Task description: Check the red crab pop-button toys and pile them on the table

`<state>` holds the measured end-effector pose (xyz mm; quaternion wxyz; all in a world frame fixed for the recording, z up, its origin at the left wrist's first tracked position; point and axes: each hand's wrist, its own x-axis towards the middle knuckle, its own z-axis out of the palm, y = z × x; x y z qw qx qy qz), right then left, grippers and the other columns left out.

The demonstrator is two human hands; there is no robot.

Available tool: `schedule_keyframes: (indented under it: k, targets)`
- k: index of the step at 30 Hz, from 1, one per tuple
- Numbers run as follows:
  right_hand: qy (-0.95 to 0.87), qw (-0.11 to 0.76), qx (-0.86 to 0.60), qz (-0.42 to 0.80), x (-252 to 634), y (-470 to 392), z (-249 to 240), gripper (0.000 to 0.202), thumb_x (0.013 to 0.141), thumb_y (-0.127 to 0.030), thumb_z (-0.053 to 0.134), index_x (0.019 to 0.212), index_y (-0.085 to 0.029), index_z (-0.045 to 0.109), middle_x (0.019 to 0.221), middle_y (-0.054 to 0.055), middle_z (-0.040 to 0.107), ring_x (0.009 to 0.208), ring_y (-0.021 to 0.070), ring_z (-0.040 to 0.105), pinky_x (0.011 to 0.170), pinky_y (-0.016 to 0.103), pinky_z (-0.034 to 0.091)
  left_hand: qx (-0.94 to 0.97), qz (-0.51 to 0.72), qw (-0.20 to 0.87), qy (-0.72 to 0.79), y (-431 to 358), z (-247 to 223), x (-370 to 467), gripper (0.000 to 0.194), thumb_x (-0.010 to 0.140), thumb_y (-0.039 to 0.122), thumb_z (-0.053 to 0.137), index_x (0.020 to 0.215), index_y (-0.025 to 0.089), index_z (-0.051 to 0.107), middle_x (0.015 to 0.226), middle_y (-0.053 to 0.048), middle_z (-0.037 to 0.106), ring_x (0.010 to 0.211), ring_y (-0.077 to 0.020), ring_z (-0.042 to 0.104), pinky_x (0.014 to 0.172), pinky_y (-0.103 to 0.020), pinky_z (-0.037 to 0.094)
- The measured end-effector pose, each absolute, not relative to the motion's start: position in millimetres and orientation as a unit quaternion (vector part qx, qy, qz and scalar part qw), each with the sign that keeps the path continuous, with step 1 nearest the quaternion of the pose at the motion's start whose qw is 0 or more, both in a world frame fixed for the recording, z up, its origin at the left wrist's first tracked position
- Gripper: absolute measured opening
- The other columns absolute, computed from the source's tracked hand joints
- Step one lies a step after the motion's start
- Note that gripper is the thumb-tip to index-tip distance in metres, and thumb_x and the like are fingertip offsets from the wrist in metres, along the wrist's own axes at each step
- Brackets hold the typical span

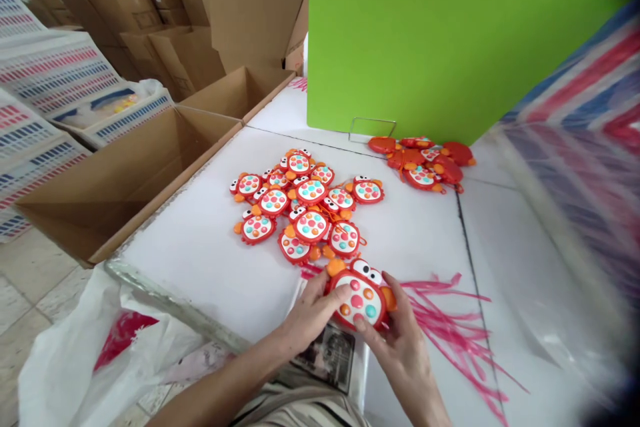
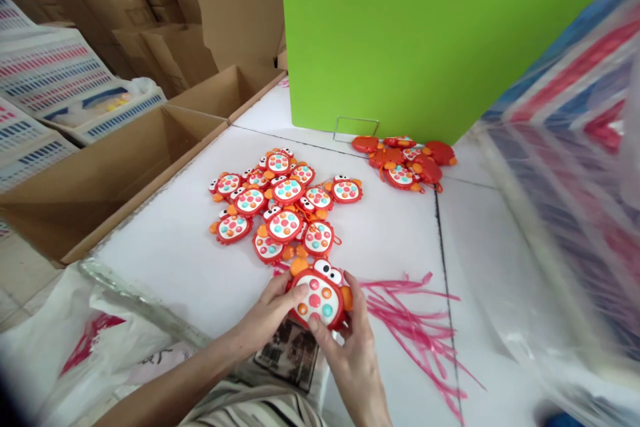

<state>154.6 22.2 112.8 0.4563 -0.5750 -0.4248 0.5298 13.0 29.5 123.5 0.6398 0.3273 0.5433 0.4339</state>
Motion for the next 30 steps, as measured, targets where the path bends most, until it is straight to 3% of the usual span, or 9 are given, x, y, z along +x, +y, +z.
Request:
schedule_keyframes:
  k: [7, 12, 16, 19, 24, 30]
  targets:
    - [-0.439, 0.437, -0.568, 0.542, 164, 24, 114, 0.073, 0.066, -0.044, 0.072, 0.129, -0.024, 0.041, 0.120, 0.009, 0.059, 0.097, 0.0231, 0.063, 0.079, 0.033, 0.054, 0.337, 0.434, 0.648, 0.528, 31, 121, 14, 0.046, 0.075, 0.047, 0.066, 0.111, 0.018, 0.060, 0.111, -0.008, 0.062, 0.106, -0.0267, 0.055, 0.094, -0.036, 0.043]
    - [-0.437, 0.440, -0.556, 0.554, 167, 21, 113, 0.058, 0.078, -0.049, 0.060, 0.129, -0.027, 0.045, 0.128, 0.006, 0.057, 0.110, 0.0235, 0.057, 0.086, 0.032, 0.051, 0.259, 0.489, 0.711, 0.434, 33, 96, 19, 0.046, 0.078, 0.042, 0.064, 0.114, 0.015, 0.056, 0.106, -0.010, 0.064, 0.095, -0.0253, 0.060, 0.086, -0.038, 0.048]
    - [-0.413, 0.450, -0.606, 0.511, 164, 25, 109, 0.056, 0.073, -0.050, 0.065, 0.121, -0.023, 0.052, 0.116, 0.007, 0.063, 0.100, 0.0242, 0.061, 0.080, 0.032, 0.053, 0.317, 0.445, 0.687, 0.480, 31, 107, 18, 0.044, 0.080, 0.044, 0.061, 0.114, 0.017, 0.056, 0.109, -0.009, 0.063, 0.100, -0.0244, 0.059, 0.087, -0.035, 0.046]
    - [-0.399, 0.464, -0.610, 0.504, 163, 26, 105, 0.058, 0.070, -0.048, 0.068, 0.120, -0.022, 0.051, 0.110, 0.007, 0.065, 0.095, 0.0243, 0.063, 0.079, 0.033, 0.053, 0.374, 0.403, 0.666, 0.504, 31, 121, 17, 0.052, 0.070, 0.037, 0.073, 0.115, 0.017, 0.055, 0.106, -0.007, 0.064, 0.097, -0.0244, 0.059, 0.084, -0.032, 0.047]
    - [-0.356, 0.459, -0.578, 0.573, 169, 27, 95, 0.051, 0.074, -0.045, 0.067, 0.118, -0.025, 0.054, 0.116, 0.006, 0.064, 0.105, 0.0261, 0.060, 0.086, 0.037, 0.051, 0.408, 0.411, 0.638, 0.508, 34, 123, 15, 0.047, 0.068, 0.029, 0.074, 0.110, 0.015, 0.057, 0.103, -0.007, 0.065, 0.093, -0.0227, 0.060, 0.079, -0.029, 0.047]
    - [-0.333, 0.455, -0.554, 0.613, 178, 32, 94, 0.053, 0.070, -0.043, 0.072, 0.117, -0.023, 0.057, 0.118, 0.008, 0.064, 0.108, 0.0285, 0.059, 0.090, 0.042, 0.049, 0.397, 0.414, 0.686, 0.447, 33, 122, 10, 0.052, 0.069, 0.030, 0.075, 0.115, 0.018, 0.054, 0.108, -0.005, 0.064, 0.099, -0.0225, 0.058, 0.084, -0.029, 0.047]
